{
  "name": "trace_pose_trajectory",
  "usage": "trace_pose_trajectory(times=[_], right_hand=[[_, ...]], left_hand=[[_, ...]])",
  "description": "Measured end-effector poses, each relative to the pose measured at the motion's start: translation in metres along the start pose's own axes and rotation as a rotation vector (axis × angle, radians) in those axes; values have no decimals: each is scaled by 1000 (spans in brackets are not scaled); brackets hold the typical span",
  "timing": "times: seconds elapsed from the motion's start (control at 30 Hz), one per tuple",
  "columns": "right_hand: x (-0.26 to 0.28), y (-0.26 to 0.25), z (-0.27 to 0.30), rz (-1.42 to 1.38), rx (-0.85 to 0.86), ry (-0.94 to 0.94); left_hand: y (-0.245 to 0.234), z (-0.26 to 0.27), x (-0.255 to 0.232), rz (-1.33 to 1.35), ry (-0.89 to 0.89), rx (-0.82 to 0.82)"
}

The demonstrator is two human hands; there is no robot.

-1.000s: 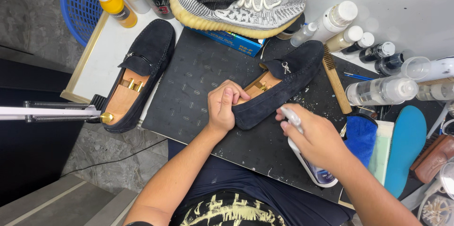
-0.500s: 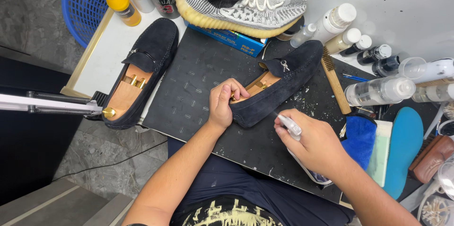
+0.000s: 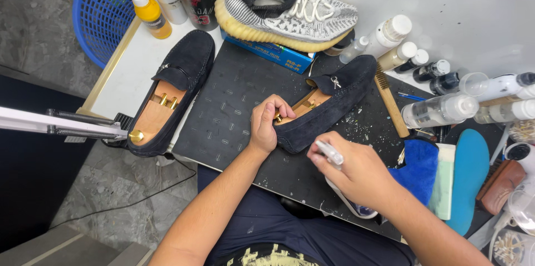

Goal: The person sprays a cleaning solution onto a black suede loafer and wipes the surface with a blue cloth. They then use a cotton swab to clean the interior lining of the shoe.

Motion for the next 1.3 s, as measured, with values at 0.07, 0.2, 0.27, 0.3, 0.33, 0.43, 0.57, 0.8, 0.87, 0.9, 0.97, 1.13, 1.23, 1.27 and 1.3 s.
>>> trace_pose_trajectory(times=[0.07,0.2,0.27,0.3,0.33,0.43,0.57,0.8,0.87,0.9,0.97,1.13,1.23,1.27,1.3], right_hand=[[2,0,-3,-35,-2,-47],[-5,1,-5,18,-25,35],[-13,-2,-3,20,7,179],[-17,-5,-2,18,23,254],[-16,-8,-1,32,0,185],[-11,-15,-1,29,-57,9],[-11,-12,-4,26,-49,26],[-15,-14,-10,-5,-70,-38],[-23,-15,-11,-18,-17,126],[-27,-16,-12,-26,9,208],[-32,-20,-12,14,8,239],[-41,-26,-8,-82,-59,179],[-46,-26,-5,-105,-67,211],[-47,-27,-5,-100,-66,204],[-46,-28,-5,-95,-64,198]], left_hand=[[1,0,0,15,-6,0],[0,0,0,-43,-15,-5],[-1,0,2,-21,-17,-4],[-1,0,3,-11,-22,-2],[-1,0,3,1,-24,2],[-1,1,4,21,-33,4],[-1,0,4,22,-41,4],[-2,0,6,38,-52,8],[-2,0,7,32,-56,11],[-2,0,7,28,-59,13],[-2,0,7,37,-67,14],[-3,0,8,25,-67,11],[-3,1,9,11,-71,13],[-3,1,9,13,-70,16],[-3,0,9,15,-69,19]])
Point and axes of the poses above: each hand's wrist, its own z-axis away from the middle knuckle, its own y-axis out of the palm, x = y × z, the point moved 3 cm from there along -z, towards the middle knuckle, and after that the axes turned 7 degrees about z, right-handed, at the moved point
